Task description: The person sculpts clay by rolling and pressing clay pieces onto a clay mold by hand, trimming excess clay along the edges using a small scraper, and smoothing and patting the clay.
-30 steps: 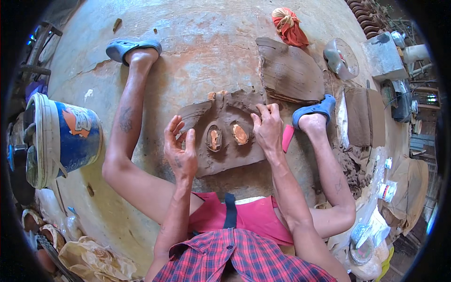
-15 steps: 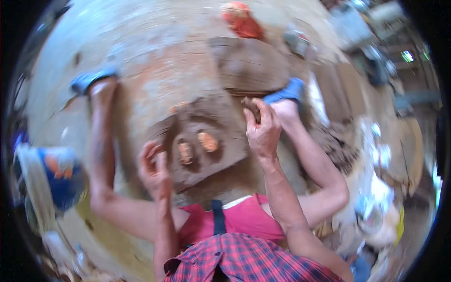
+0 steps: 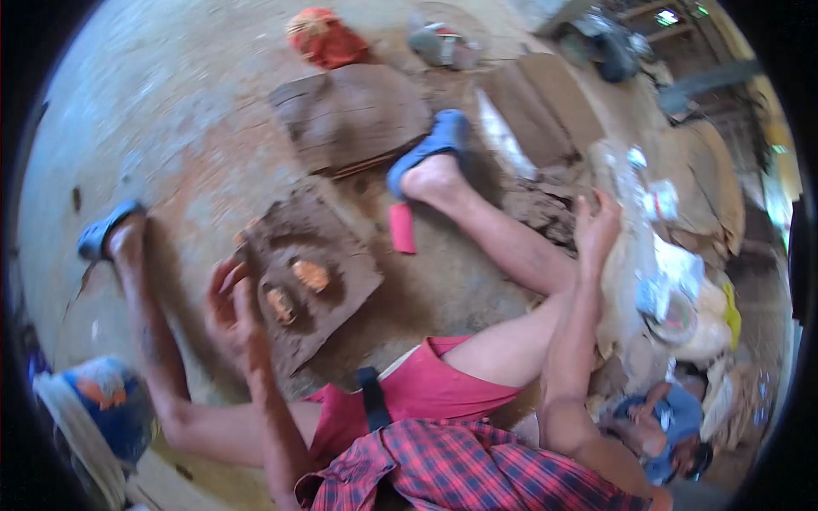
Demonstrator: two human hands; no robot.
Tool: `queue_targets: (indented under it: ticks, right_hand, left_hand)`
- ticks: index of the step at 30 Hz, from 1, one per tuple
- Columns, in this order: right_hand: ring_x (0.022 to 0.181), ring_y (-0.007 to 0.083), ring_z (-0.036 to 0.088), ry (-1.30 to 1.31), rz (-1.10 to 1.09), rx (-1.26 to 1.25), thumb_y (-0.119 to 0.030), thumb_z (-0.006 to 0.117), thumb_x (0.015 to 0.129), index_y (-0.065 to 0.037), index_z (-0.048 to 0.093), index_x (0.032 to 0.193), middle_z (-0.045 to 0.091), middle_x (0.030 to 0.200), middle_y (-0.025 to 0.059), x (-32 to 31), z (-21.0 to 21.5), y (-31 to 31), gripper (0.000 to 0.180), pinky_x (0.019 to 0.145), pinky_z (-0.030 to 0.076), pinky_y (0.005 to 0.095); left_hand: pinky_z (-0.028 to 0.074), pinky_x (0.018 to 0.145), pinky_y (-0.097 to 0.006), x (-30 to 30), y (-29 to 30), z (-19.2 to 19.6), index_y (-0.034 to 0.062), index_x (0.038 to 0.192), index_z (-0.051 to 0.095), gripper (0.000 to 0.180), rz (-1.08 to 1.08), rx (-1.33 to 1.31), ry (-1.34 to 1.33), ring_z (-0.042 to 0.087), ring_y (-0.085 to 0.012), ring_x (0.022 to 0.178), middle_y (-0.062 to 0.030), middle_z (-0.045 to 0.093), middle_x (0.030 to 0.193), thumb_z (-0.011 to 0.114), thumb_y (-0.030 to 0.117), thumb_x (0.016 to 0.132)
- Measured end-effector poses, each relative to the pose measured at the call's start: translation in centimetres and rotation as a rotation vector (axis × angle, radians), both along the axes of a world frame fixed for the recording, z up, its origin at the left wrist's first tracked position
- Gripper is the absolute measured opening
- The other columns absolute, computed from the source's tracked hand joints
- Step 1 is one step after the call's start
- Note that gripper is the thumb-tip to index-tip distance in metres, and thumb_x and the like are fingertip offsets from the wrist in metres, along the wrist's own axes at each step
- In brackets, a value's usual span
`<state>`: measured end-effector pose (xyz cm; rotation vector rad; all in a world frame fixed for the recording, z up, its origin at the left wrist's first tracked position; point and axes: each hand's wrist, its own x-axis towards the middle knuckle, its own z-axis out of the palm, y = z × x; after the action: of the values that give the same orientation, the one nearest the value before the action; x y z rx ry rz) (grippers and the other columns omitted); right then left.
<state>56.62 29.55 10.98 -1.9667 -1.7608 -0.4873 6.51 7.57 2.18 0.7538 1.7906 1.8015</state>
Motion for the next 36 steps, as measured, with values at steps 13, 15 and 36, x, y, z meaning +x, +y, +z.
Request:
queue_targets:
  ticks: [13, 15, 36]
  right_hand:
    - [0.103, 0.0477, 0.071, -0.181, -0.306, -0.245, -0.025, 0.062, 0.096, -0.007, 0.071, 0.122, 0.075, 0.106, 0.0274, 8.2, -1.4, 2.0, 0.032, 0.089, 0.055, 0.0566]
    - [0.100, 0.0470, 0.072, -0.224, -0.267, -0.268, -0.018, 0.066, 0.093, 0.000, 0.071, 0.116, 0.075, 0.105, 0.0273, 7.7, -1.7, 2.4, 0.029, 0.087, 0.056, 0.0574]
    - [0.096, 0.0161, 0.066, 0.383, 0.593, -0.461, -0.009, 0.078, 0.091, -0.003, 0.073, 0.113, 0.073, 0.104, 0.0082, -17.7, 5.0, -7.7, 0.024, 0.085, 0.052, 0.0319]
  left_hand:
    - [0.054, 0.099, -0.029, -1.7, -2.0, 1.2, -0.0001, 0.142, 0.056, 0.039, 0.040, 0.048, -0.133, 0.068, -0.0172, 0.115, -0.0122, 0.070, 0.131, 0.062, -0.001, 0.103]
    - [0.055, 0.094, -0.027, -2.5, -3.5, 0.7, 0.0005, 0.140, 0.057, 0.036, 0.098, 0.020, -0.103, 0.069, -0.0166, 0.113, -0.0113, 0.071, 0.128, 0.062, 0.002, 0.104]
    - [0.043, 0.115, -0.044, 7.2, 2.7, -0.4, 0.0043, 0.153, 0.044, 0.059, -0.340, 0.560, -0.840, 0.061, -0.0278, 0.130, -0.0167, 0.059, 0.148, 0.052, 0.044, 0.109]
